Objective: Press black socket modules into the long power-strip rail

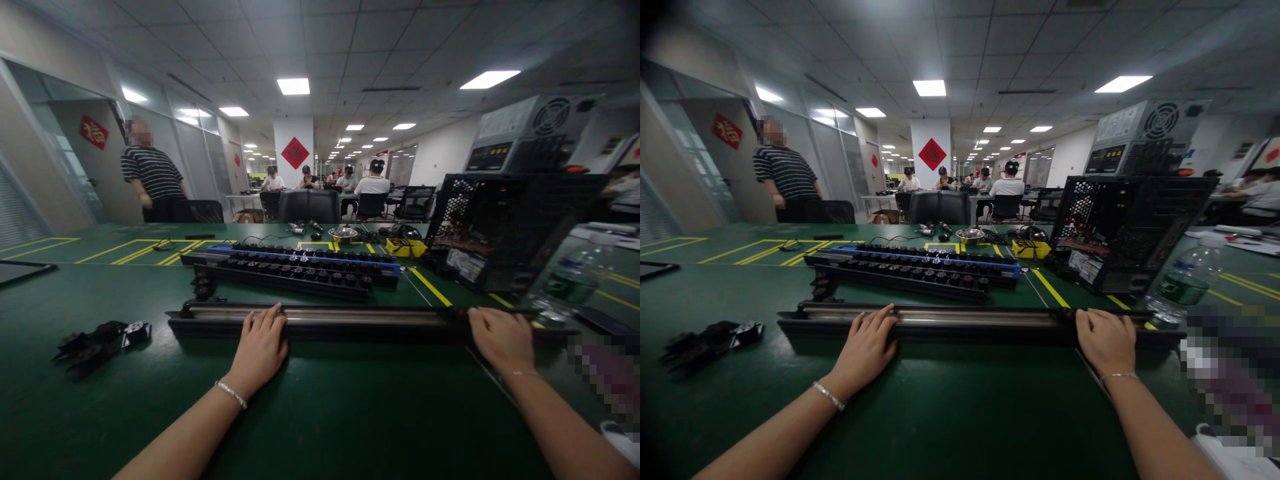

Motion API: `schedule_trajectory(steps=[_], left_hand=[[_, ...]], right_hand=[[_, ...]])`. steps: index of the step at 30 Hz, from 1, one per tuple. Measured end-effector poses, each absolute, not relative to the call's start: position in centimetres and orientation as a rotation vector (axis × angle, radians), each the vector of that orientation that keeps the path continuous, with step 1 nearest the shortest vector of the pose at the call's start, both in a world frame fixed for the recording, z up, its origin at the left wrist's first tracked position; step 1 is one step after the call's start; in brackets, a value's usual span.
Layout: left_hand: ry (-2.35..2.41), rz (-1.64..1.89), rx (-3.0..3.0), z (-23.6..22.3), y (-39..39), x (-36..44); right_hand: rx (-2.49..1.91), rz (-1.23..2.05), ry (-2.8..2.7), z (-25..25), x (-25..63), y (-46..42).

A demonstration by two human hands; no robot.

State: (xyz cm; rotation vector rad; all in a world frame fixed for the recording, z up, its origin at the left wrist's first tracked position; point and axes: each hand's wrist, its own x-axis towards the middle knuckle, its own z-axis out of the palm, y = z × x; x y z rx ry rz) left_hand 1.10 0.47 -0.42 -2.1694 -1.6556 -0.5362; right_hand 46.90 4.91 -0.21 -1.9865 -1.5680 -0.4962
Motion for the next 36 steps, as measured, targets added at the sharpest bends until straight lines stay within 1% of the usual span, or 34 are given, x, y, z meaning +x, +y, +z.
schedule_trajectory(steps=[11, 28, 36], left_hand=[[-1.644, -0.573, -2.167, -0.6, 0.7, 1.0], [-1.660, -0.568, -2.160, -0.5, 0.5, 1.2], [-1.642, -0.548, -2.168, -0.7, 0.6, 0.9]], right_hand=[[-1.753, -0.508, -1.727, -0.5, 46.5, 5.1], [-1.546, -0.450, -1.834, -0.6, 46.3, 5.3], [-1.474, -0.389, -1.878, -0.5, 44.5, 5.1]])
